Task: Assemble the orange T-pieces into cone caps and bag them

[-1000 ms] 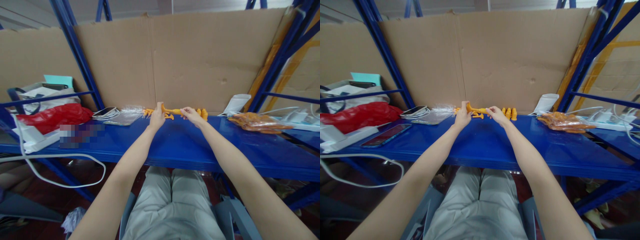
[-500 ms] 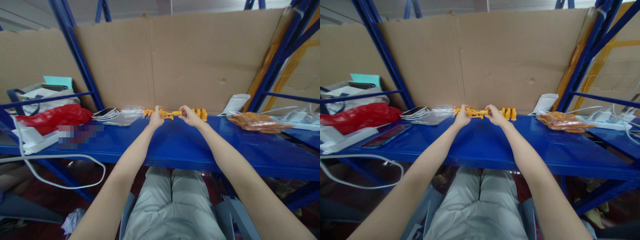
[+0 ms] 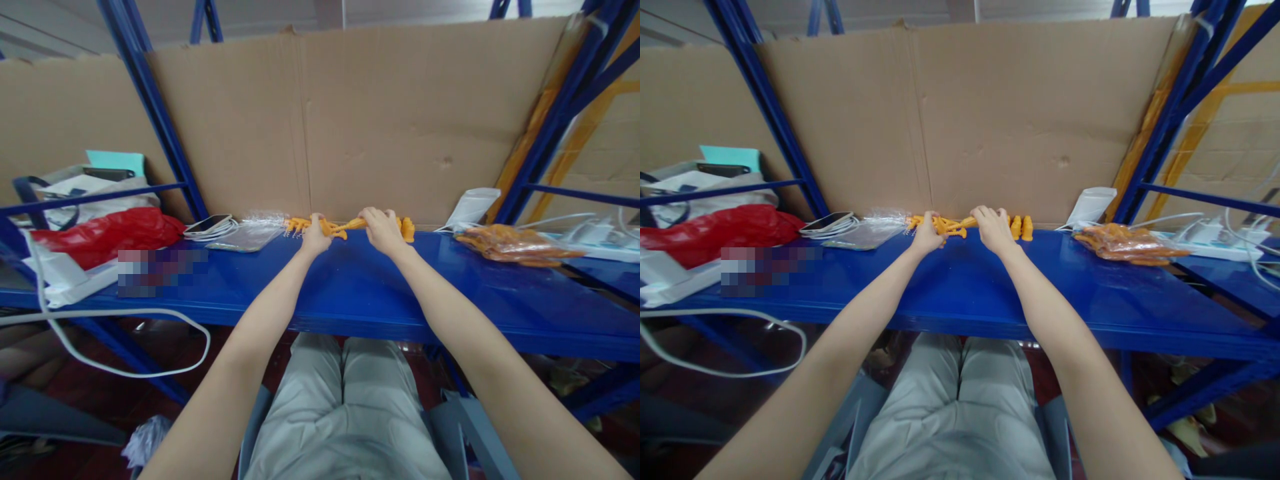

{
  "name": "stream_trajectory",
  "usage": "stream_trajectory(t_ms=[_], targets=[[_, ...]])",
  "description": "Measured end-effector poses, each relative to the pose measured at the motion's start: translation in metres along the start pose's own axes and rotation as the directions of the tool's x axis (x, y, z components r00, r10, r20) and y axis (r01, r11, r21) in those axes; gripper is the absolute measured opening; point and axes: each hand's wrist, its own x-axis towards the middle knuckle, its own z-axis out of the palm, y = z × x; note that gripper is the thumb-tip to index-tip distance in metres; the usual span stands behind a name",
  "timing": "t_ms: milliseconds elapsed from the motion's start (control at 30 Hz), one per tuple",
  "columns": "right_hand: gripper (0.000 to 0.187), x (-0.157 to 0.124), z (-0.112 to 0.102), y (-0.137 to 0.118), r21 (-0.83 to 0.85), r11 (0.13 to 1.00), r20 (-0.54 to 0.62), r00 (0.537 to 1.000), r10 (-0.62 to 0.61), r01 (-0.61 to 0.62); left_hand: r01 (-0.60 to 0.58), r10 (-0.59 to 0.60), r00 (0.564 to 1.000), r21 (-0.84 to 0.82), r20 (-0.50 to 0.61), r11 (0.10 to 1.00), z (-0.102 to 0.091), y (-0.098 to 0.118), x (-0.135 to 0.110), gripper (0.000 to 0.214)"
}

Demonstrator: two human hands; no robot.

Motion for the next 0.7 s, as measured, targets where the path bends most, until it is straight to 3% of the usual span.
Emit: stream_trajectory(t_ms=[100,200,400,567,700], targets=[[0.037,-0.001,-0.002,0.005,-0.021,1.000,-0.026,1.000,0.009,-0.010,0.080,-0.081,0.997,0.043,0.021,0.996,-0.001,-0.003,0.000,0.054],[0.033,-0.003,0.001,0.015,0.010,0.994,-0.058,0.992,0.111,-0.111,0.078,-0.077,0.997,0.059,-0.004,0.995,-0.003,-0.009,0.002,0.051],[0.030,-0.004,0.017,0.042,0.178,0.914,-0.144,0.909,0.392,-0.366,0.012,-0.008,0.999,0.110,-0.037,0.994,-0.005,-0.011,0.003,0.052],[0.027,-0.008,0.028,0.062,0.263,0.797,-0.171,0.787,0.593,-0.544,0.026,-0.019,0.999,0.181,-0.040,0.983,-0.007,-0.003,0.000,0.049],[0.026,-0.017,0.029,0.072,0.287,0.643,-0.060,0.657,0.752,-0.710,0.015,-0.006,0.999,0.171,-0.052,0.985,-0.007,-0.004,-0.001,0.050]])
